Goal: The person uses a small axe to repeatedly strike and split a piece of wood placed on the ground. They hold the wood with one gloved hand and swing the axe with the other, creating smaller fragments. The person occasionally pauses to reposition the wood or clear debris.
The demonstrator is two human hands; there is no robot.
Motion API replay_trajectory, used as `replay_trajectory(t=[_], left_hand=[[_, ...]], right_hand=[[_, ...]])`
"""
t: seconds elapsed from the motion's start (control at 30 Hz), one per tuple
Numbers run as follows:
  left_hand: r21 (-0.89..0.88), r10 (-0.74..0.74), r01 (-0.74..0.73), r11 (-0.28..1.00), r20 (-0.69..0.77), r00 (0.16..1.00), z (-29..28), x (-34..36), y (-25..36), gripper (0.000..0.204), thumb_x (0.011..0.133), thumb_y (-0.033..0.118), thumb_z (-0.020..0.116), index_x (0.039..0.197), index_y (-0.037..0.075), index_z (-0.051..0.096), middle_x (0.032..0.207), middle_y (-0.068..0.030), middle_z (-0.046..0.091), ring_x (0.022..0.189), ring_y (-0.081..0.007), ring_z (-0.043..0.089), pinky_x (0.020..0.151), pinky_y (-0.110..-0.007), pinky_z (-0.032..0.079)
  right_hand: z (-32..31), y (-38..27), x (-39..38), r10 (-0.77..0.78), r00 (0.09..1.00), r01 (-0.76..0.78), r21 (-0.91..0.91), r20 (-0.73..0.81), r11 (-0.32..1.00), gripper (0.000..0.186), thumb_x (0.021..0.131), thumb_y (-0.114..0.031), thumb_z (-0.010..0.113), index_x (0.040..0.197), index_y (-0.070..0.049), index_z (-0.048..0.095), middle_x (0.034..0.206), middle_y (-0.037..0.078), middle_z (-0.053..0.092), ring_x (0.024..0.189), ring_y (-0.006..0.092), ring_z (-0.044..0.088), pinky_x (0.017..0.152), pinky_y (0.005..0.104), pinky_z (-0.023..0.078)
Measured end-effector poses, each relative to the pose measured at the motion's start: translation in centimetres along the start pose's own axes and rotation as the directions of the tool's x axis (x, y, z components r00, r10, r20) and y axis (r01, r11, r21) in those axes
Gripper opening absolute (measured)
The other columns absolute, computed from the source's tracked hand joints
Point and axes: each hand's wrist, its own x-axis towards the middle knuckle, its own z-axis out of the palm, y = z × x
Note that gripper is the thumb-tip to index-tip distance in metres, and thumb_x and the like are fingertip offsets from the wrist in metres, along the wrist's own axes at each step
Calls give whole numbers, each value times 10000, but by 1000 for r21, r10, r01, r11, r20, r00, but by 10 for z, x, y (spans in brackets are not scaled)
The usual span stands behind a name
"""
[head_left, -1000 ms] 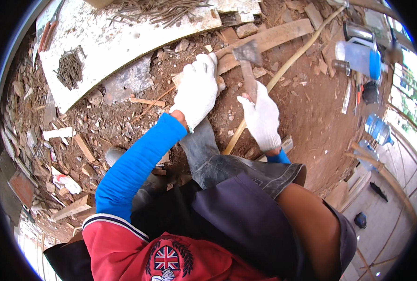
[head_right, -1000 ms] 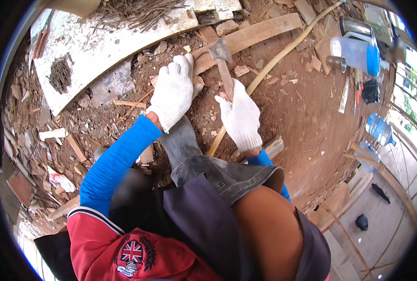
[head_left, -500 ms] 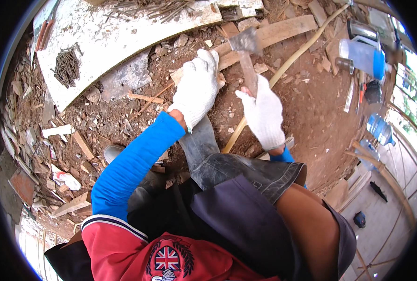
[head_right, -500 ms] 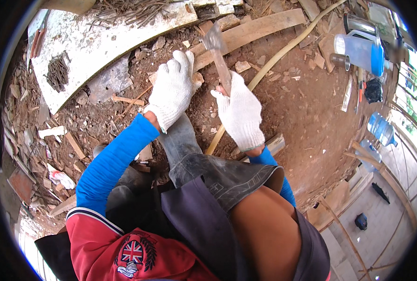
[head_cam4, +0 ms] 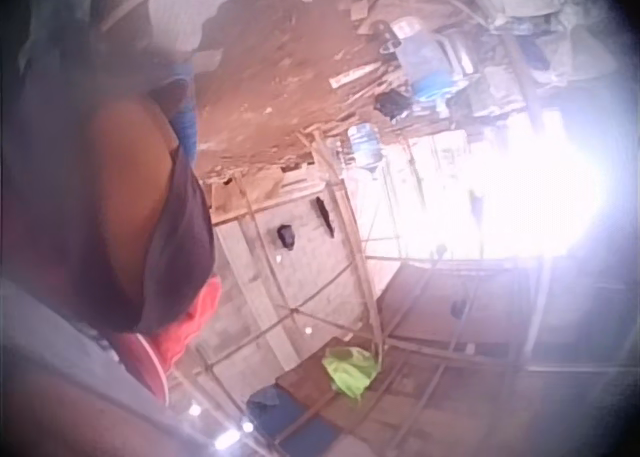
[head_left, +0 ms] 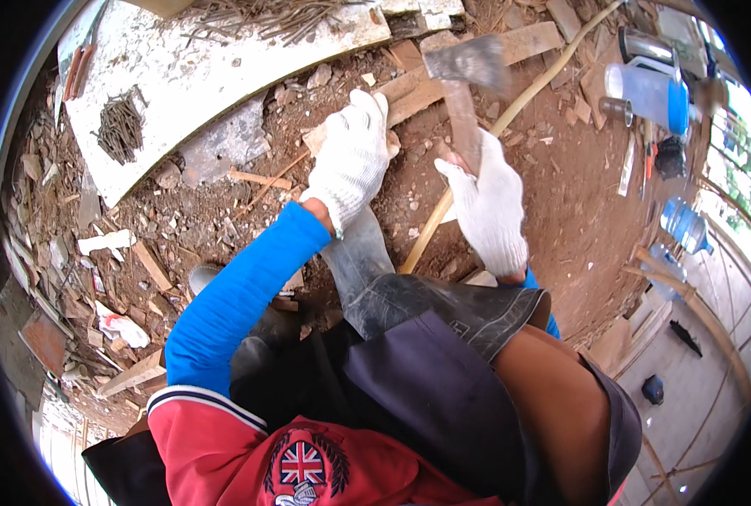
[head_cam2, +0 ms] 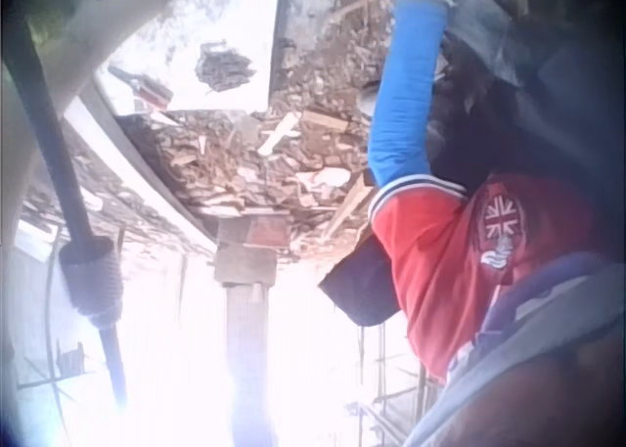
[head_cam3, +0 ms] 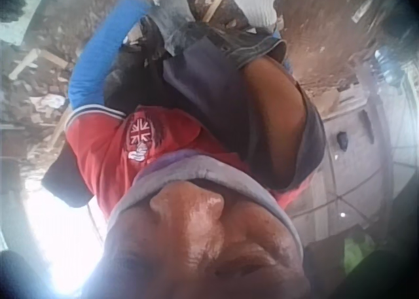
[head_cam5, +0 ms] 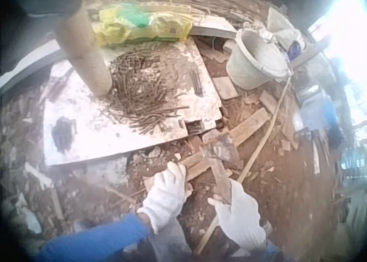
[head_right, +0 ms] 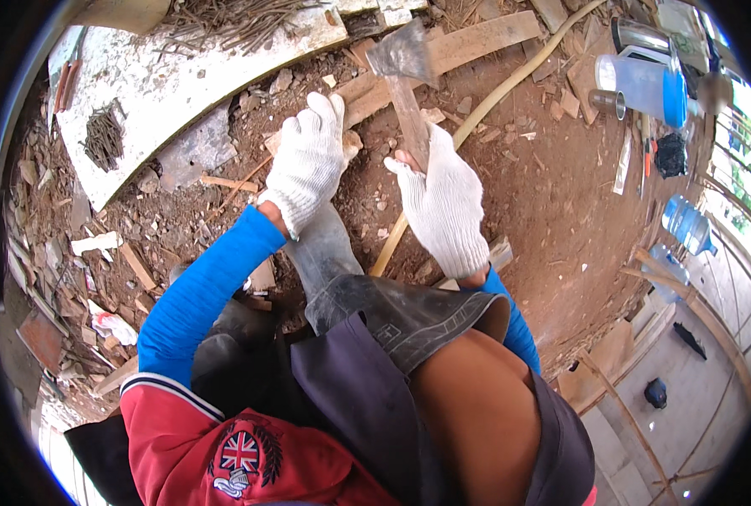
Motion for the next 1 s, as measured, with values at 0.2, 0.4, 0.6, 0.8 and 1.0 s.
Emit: replay_trajectory(t=[0.2, 0.4, 0.6, 0.8, 1.0], left_hand=[[7, 43, -43, 999, 16, 999, -5, 2, 4, 803, 1048, 363, 673, 1637, -133, 446, 1501, -348, 544, 1106, -343, 598, 976, -444, 498], [-3, -16, 16, 1000, -28, 999, 1, 1, 1, 841, 1067, 450, 651, 1632, -141, 451, 1504, -342, 552, 1111, -341, 603, 971, -441, 501], [48, 36, -37, 998, 15, 999, -5, 3, 4, 774, 1041, 323, 644, 1629, -145, 455, 1489, -346, 564, 1096, -340, 607, 975, -429, 499], [59, 4, -5, 998, 9, 1000, -3, 0, 6, 798, 1067, 412, 636, 1622, -138, 474, 1467, -327, 588, 1084, -316, 605, 953, -398, 496], [32, 38, -37, 999, -28, 999, -4, 5, 7, 738, 1074, 326, 598, 1616, -157, 468, 1464, -343, 584, 1086, -333, 619, 943, -409, 495]], right_hand=[[19, 24, 2, -124, 991, 110, -222, -48, 969, 491, 1051, -256, 778, 1468, -55, 616, 1025, 219, 807, 920, 432, 809, 791, 500, 646], [19, 14, -5, -110, 991, 113, 46, -81, 992, 441, 1057, -327, 774, 1390, -61, 659, 955, 229, 793, 871, 455, 790, 762, 502, 625], [33, 36, 5, -154, 984, 129, -245, -87, 961, 448, 1039, -327, 789, 1370, -53, 661, 987, 230, 792, 863, 456, 787, 750, 511, 629], [15, 22, -6, -97, 987, 98, 3, -128, 995, 486, 1049, -323, 784, 1416, -41, 634, 960, 229, 795, 867, 405, 810, 750, 500, 632], [52, 69, 2, -141, 981, 113, -196, -134, 974, 495, 1024, -350, 811, 1426, -113, 646, 1012, 204, 808, 873, 446, 802, 755, 509, 644]])
